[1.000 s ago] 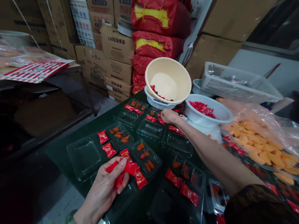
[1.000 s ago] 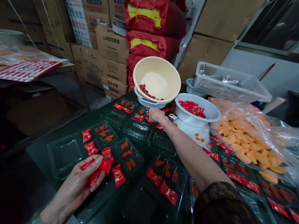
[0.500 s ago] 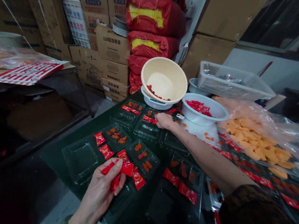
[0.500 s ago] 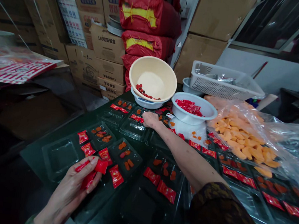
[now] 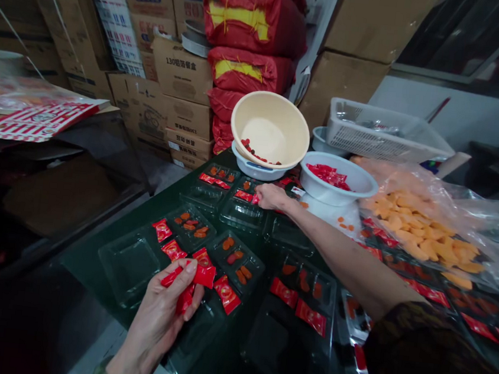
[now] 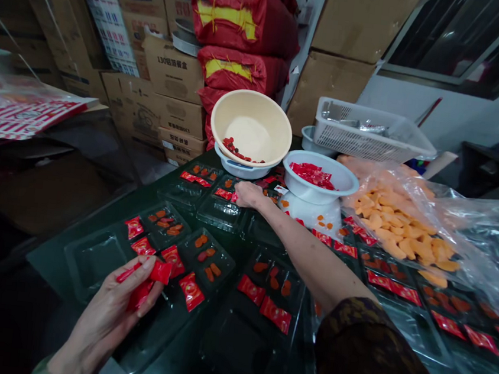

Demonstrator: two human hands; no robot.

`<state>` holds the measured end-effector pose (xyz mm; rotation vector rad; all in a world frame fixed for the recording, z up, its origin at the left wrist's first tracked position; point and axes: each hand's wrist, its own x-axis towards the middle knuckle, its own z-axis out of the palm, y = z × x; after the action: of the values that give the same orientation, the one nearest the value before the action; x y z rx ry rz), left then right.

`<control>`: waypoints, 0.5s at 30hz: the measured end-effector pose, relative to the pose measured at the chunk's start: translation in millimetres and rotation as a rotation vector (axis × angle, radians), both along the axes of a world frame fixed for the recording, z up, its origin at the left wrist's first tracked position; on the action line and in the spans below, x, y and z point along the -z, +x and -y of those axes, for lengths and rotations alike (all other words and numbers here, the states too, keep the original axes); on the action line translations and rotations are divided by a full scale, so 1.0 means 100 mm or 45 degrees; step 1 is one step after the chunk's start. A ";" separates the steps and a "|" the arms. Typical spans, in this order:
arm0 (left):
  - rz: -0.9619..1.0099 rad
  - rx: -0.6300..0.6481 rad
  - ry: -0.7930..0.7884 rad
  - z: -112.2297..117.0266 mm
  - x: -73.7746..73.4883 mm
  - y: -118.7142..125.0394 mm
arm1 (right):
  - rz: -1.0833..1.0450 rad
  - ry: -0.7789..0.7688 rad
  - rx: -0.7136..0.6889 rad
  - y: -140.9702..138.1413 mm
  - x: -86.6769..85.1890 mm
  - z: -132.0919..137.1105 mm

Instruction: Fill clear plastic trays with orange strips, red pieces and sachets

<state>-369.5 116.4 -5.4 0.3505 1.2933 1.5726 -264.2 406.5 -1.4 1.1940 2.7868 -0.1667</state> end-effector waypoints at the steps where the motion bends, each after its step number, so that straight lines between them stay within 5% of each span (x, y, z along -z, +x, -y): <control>1: 0.002 -0.007 0.003 0.00 -0.01 -0.01 | -0.017 -0.026 0.002 0.02 0.01 -0.03; 7: 0.021 -0.066 0.001 0.00 -0.04 -0.05 | -0.114 0.018 0.027 0.10 0.08 -0.04; 12: 0.044 -0.051 -0.015 0.00 -0.04 -0.02 | -0.164 0.144 -0.053 0.05 0.03 0.18; 15: 0.081 -0.175 -0.112 -0.01 -0.10 -0.02 | -0.193 0.136 -0.064 0.05 -0.03 0.36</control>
<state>-371.3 117.4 4.6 0.1586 1.3559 1.6218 -258.9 370.0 1.5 1.1795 2.9881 -0.1101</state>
